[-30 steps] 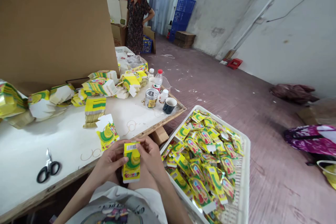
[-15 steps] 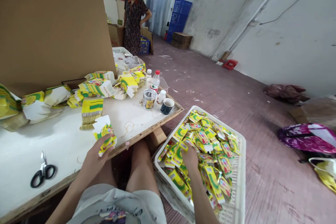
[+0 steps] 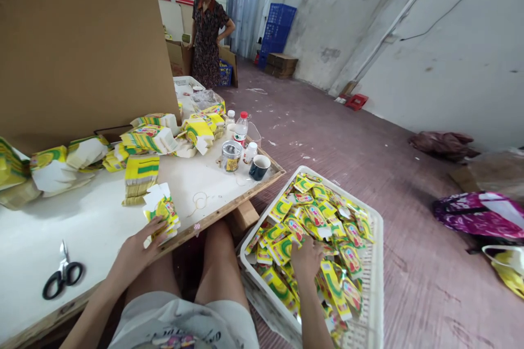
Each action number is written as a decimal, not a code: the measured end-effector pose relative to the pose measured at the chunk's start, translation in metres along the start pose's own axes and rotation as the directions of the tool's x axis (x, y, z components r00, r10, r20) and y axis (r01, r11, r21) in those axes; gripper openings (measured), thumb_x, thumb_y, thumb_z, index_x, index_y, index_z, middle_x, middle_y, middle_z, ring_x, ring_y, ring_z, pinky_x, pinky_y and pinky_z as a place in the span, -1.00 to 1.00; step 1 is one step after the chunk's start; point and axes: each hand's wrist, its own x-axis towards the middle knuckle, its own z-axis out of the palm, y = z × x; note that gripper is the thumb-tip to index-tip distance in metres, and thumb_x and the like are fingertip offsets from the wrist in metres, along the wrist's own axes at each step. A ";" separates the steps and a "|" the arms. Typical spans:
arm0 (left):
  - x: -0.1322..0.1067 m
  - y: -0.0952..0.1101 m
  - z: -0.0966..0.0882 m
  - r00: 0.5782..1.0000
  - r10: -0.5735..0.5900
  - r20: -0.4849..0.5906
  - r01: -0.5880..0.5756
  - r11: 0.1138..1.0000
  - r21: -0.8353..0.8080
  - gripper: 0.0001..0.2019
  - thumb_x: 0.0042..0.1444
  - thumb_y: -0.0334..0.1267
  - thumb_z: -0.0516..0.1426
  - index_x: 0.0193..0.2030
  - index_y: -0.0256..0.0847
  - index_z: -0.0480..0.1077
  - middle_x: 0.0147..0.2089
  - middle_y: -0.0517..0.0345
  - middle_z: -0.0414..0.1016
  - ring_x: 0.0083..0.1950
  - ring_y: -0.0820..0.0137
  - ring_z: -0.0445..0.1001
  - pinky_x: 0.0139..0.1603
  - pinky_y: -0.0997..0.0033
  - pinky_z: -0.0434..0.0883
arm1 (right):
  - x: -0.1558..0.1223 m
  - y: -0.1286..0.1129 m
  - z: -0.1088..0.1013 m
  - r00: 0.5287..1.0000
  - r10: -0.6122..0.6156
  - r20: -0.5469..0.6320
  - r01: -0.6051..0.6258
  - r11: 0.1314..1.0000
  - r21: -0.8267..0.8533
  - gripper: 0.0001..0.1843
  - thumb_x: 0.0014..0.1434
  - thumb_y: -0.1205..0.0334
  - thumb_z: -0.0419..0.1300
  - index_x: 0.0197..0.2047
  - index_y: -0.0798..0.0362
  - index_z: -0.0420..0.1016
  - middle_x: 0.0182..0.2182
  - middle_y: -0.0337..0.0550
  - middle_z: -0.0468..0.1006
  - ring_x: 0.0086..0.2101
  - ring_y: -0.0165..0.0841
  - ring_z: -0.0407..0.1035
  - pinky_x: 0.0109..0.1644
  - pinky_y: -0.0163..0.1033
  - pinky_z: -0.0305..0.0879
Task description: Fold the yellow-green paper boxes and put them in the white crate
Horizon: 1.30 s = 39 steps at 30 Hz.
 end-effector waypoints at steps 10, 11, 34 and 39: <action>-0.012 0.056 -0.007 0.824 0.436 -0.361 -0.426 0.898 0.113 -0.63 0.25 -0.45 0.08 0.16 -0.11 0.44 0.15 0.05 0.55 0.21 0.26 0.47 0.26 0.25 0.40 | -0.105 -0.131 0.038 0.824 -0.391 0.410 0.105 0.817 0.567 -0.41 0.16 -0.30 0.03 -0.27 0.05 0.59 -0.45 -0.09 0.60 -0.52 -0.31 0.35 -0.39 -0.21 0.33; -0.015 0.062 -0.003 0.814 0.498 -0.300 -0.497 0.864 0.086 -0.59 0.23 -0.48 0.09 0.18 -0.10 0.41 0.16 0.05 0.54 0.22 0.27 0.45 0.25 0.26 0.40 | -0.118 -0.147 0.041 0.773 -0.443 0.454 0.059 0.763 0.644 -0.43 0.16 -0.30 0.06 -0.27 0.04 0.60 -0.48 -0.13 0.59 -0.55 -0.35 0.33 -0.43 -0.25 0.31; -0.017 0.091 0.018 0.913 -0.247 0.325 0.348 0.055 -0.936 -0.71 -0.13 -0.12 0.41 -0.27 -0.18 0.58 -0.29 0.11 0.68 -0.23 0.29 0.63 -0.14 0.38 0.55 | -0.163 -0.172 0.029 0.614 -0.550 0.566 -0.279 0.520 0.807 -0.66 0.06 0.02 0.37 -0.17 0.03 0.53 -0.21 -0.11 0.63 -0.21 -0.25 0.47 -0.09 -0.18 0.36; -0.014 0.093 0.027 0.933 -0.290 0.213 0.294 0.275 -0.915 -0.64 -0.05 -0.03 0.35 -0.18 -0.20 0.53 -0.24 0.08 0.66 -0.21 0.28 0.61 -0.22 0.39 0.53 | -0.166 -0.166 0.034 0.630 -0.544 0.553 -0.162 0.605 0.780 -0.74 0.15 0.05 0.30 -0.17 0.04 0.53 -0.27 -0.15 0.62 -0.27 -0.27 0.48 -0.16 -0.21 0.38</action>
